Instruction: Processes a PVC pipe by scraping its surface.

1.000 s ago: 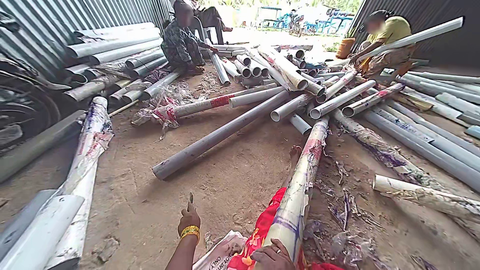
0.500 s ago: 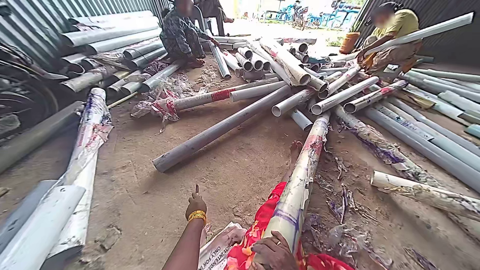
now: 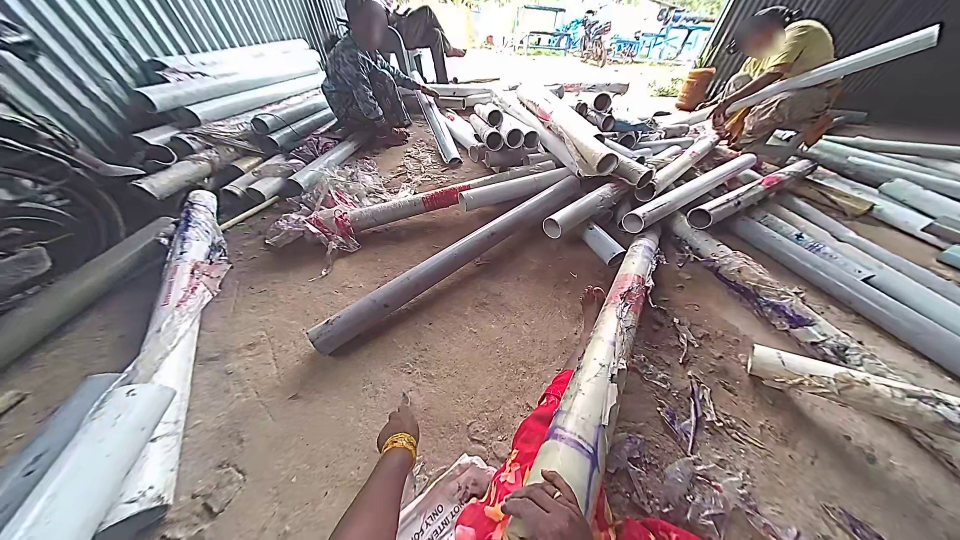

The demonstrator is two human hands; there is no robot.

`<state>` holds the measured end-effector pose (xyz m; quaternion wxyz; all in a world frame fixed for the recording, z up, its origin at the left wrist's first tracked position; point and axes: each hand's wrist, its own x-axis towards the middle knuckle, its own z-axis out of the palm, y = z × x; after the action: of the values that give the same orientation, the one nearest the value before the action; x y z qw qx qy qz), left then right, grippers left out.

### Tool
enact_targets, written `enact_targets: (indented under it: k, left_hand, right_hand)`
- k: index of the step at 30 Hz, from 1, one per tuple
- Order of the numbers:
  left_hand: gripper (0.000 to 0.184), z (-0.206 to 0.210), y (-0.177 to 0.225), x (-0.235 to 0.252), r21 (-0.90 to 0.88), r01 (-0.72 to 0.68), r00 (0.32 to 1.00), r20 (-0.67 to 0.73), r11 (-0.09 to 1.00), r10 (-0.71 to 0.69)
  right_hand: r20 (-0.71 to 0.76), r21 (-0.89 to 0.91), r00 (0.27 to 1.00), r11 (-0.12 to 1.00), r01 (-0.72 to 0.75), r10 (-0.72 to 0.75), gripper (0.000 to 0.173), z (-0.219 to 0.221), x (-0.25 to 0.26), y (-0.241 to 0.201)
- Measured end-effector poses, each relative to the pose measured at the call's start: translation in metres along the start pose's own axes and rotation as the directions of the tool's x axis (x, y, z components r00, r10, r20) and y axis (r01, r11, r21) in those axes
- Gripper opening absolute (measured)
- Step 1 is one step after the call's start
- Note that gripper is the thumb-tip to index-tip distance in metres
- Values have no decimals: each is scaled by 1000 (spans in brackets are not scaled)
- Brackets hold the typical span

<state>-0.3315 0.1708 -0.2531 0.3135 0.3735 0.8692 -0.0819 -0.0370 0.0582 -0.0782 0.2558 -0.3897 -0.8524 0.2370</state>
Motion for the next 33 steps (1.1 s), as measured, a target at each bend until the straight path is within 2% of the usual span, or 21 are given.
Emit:
enact_targets:
  k: [2, 4, 6, 8, 9, 10, 11, 12, 14, 15, 17, 20, 22, 23, 24, 26, 27, 28, 29, 31, 33]
  left_hand:
    - [44, 16, 9, -17, 171, -336, 929, 225, 926, 295]
    - [47, 15, 22, -32, 209, -533, 835, 288, 820, 469]
    - [48, -2, 24, -35, 134, -442, 896, 106, 887, 431]
    - [48, -13, 17, -22, -45, -164, 979, -129, 985, 157]
    - [46, -13, 12, -14, -86, -48, 985, -171, 995, 33]
    - [45, -6, 7, -11, -60, -1, 990, -143, 998, -7]
    - [45, 5, 7, -13, 29, -51, 997, -51, 998, 52]
    - [43, 15, 10, -22, 142, -191, 980, 77, 971, 182]
    - [43, 25, 29, -44, 270, -522, 845, 291, 809, 448]
    - [45, 22, 40, -50, 272, -594, 799, 308, 758, 516]
    - [48, 9, 48, -51, 157, -526, 849, 155, 836, 505]
    - [49, 0, 43, -22, -89, -179, 973, -163, 980, 163]
    - [49, 8, 33, -15, -68, -20, 993, -120, 997, 12]
    - [50, 19, 29, -20, -2, -52, 999, -11, 999, 52]
    - [48, 25, 31, -28, 69, -168, 980, 124, 983, 158]
    - [45, 23, 46, -41, 177, -452, 872, 296, 875, 390]
    - [47, 14, 52, -46, 179, -496, 853, 285, 850, 438]
    - [48, 1, 54, -47, 129, -462, 878, 205, 878, 432]
    - [48, -11, 52, -44, 27, -365, 928, 82, 930, 362]
    - [48, -22, 39, -30, -184, -102, 990, -118, 978, 81]
    - [45, -16, 22, -15, -195, 78, 985, -134, 978, -106]
  right_hand:
    - [-6, 6, 1000, 1000, 1, -1, 30, 1, 1, 0]
    - [-10, -4, 1000, 1000, 1, -1, 30, 1, 0, 1]
    - [-15, -14, 1000, 1000, 3, -4, 30, 1, -1, 1]
    - [-21, -13, 1000, 1000, 1, -1, 29, 0, -1, 0]
    - [-24, -7, 1000, 1000, -1, 1, 29, 0, -1, -1]
    - [-28, -4, 1000, 1000, -4, 4, 29, 0, -1, -2]
    - [-29, -5, 1000, 1000, -5, 5, 29, -1, -2, -2]
    - [-27, -6, 1000, 1000, -6, 6, 29, -1, -2, -3]
    - [-25, -3, 1000, 1000, -6, 6, 29, -2, -3, -2]
    - [-23, 3, 1000, 1000, -4, 4, 28, -2, -2, -2]
    - [-9, 13, 1000, 1000, -2, 2, 29, 1, -1, -1]
    - [-6, 16, 1000, 1000, -8, 9, 31, 2, 1, 1]
    - [-11, 12, 1000, 1000, -16, 16, 29, 0, -1, 0]
    - [-12, 4, 1000, 1000, -22, 22, 28, 0, -5, -2]
    - [-12, -3, 1000, 1000, -24, 24, 28, -1, -6, -2]
    - [-23, -9, 1000, 1000, -9, 9, 28, -1, -3, -1]
    - [-23, -5, 1000, 1000, -4, 4, 28, -1, -1, -1]
    - [-22, -2, 1000, 1000, 1, -1, 27, -1, 1, -1]
    - [-22, -3, 1000, 1000, 3, -3, 27, 0, 2, -1]
    - [-24, -22, 1000, 1000, 0, -1, 29, 2, -3, -1]
    - [-30, -20, 1000, 1000, 4, -5, 28, 1, -4, 0]
